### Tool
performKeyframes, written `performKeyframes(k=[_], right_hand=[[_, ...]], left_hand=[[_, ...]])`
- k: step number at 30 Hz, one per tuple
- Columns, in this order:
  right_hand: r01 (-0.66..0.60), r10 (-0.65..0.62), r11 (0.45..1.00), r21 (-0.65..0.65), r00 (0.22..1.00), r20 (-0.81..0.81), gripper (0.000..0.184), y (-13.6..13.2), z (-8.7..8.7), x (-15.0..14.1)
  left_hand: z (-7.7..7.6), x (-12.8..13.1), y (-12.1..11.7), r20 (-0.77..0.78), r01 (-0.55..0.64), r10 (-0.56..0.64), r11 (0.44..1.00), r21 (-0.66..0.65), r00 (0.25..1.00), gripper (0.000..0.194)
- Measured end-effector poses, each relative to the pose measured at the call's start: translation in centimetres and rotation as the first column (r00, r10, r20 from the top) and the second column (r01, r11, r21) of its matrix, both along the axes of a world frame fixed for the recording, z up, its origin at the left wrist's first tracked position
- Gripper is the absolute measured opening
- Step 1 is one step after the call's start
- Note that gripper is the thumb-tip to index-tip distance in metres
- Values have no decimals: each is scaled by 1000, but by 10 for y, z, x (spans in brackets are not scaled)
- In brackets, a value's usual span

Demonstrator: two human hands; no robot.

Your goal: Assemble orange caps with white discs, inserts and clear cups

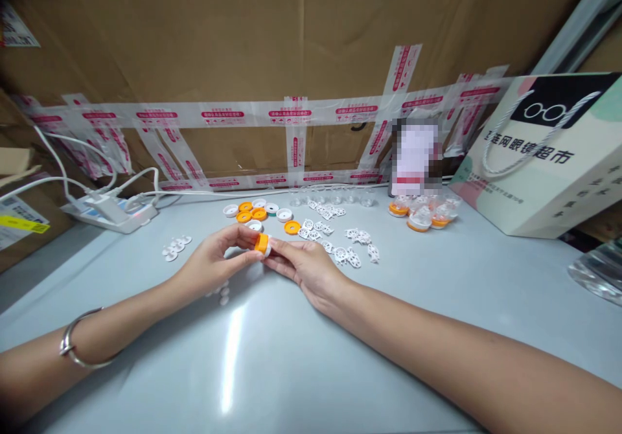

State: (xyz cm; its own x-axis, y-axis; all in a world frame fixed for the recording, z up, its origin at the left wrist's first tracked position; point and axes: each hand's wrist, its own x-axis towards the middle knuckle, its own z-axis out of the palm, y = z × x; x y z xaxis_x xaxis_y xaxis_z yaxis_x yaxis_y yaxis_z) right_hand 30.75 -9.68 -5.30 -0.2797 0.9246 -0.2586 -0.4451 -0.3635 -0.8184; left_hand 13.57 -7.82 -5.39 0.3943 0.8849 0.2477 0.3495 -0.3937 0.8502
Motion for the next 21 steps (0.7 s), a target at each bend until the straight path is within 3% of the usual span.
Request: performKeyframes(k=[12,21], right_hand=[[-87,85,987,135,996,20,18,-3,-2,1],[-66,66,989,133,998,2,16,-3,-2,0]], left_hand=[[6,0,-7,-79,-58,71,986,159,994,17],[5,-4,-8,-167,27,45,913,407,985,26]])
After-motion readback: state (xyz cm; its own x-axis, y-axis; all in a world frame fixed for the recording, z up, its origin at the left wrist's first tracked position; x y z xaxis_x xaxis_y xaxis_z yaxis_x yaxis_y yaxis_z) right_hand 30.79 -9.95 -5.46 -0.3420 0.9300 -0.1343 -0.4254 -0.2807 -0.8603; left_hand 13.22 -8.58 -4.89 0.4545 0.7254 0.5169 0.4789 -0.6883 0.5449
